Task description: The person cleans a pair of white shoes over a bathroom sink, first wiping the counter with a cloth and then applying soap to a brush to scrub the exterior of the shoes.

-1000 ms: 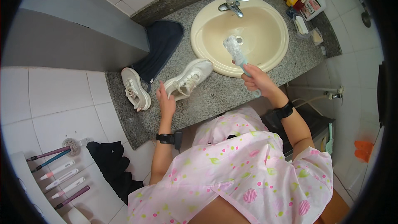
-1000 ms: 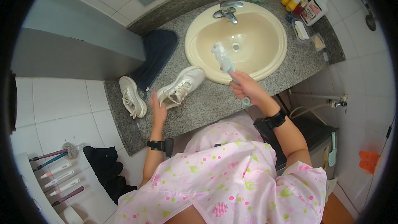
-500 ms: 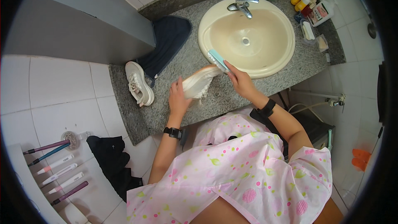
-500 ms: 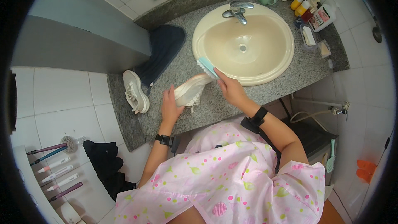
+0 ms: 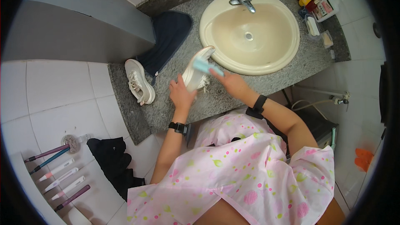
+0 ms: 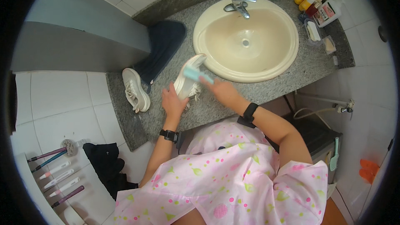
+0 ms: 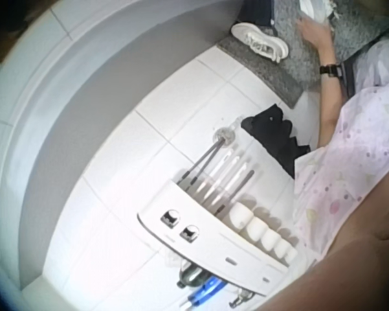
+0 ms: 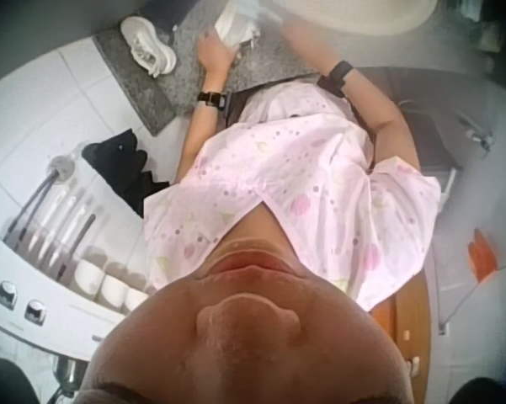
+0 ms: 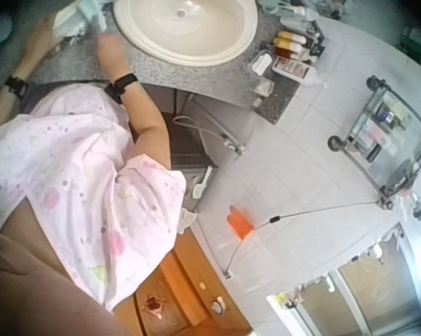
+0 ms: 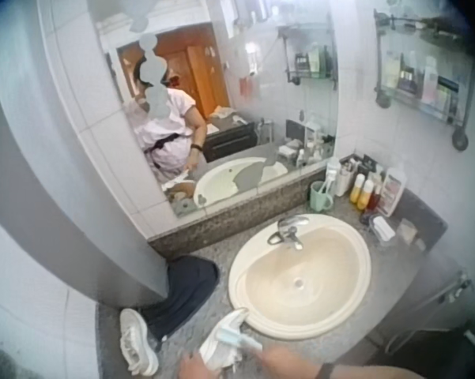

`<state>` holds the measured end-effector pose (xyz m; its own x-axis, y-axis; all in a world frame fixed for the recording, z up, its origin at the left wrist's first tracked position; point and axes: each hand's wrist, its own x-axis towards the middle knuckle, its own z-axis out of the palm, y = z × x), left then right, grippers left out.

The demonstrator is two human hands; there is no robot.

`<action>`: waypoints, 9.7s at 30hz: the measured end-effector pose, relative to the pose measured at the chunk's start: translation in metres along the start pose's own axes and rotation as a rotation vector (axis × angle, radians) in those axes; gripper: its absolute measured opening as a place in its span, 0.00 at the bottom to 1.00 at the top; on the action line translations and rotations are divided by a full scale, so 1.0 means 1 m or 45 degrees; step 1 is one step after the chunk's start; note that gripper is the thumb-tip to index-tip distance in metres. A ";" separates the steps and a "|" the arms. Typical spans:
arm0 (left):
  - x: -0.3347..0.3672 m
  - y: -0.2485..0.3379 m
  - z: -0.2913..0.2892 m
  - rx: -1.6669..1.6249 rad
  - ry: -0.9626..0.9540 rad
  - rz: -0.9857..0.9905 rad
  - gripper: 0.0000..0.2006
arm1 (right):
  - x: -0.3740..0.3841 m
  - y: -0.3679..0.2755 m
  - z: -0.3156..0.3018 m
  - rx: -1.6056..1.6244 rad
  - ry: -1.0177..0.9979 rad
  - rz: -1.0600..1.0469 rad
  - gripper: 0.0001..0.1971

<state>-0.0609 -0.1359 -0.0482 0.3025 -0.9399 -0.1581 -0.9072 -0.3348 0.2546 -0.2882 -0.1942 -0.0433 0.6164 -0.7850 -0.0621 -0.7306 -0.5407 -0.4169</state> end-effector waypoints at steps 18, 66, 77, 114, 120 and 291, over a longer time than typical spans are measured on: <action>-0.001 0.009 -0.005 0.072 -0.006 -0.024 0.39 | 0.013 0.005 0.011 0.165 0.178 0.118 0.39; 0.002 0.015 0.001 0.184 0.059 0.140 0.35 | 0.011 0.029 0.056 0.834 0.692 0.385 0.25; 0.011 0.014 -0.004 0.192 -0.001 0.227 0.45 | 0.007 0.006 0.038 0.815 0.569 0.329 0.26; 0.025 0.047 0.016 0.386 -0.112 0.366 0.57 | 0.059 0.003 0.033 1.074 0.378 0.588 0.31; 0.024 0.045 0.019 0.389 -0.085 0.358 0.56 | 0.028 -0.020 0.043 0.954 0.382 0.557 0.29; 0.030 0.033 0.042 0.892 0.172 0.465 0.55 | 0.058 -0.052 0.032 1.059 0.176 0.741 0.34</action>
<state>-0.0942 -0.1725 -0.0843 -0.0569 -0.9970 -0.0518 -0.9147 0.0729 -0.3974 -0.2047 -0.2022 -0.0542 0.1536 -0.9152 -0.3726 -0.4385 0.2748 -0.8557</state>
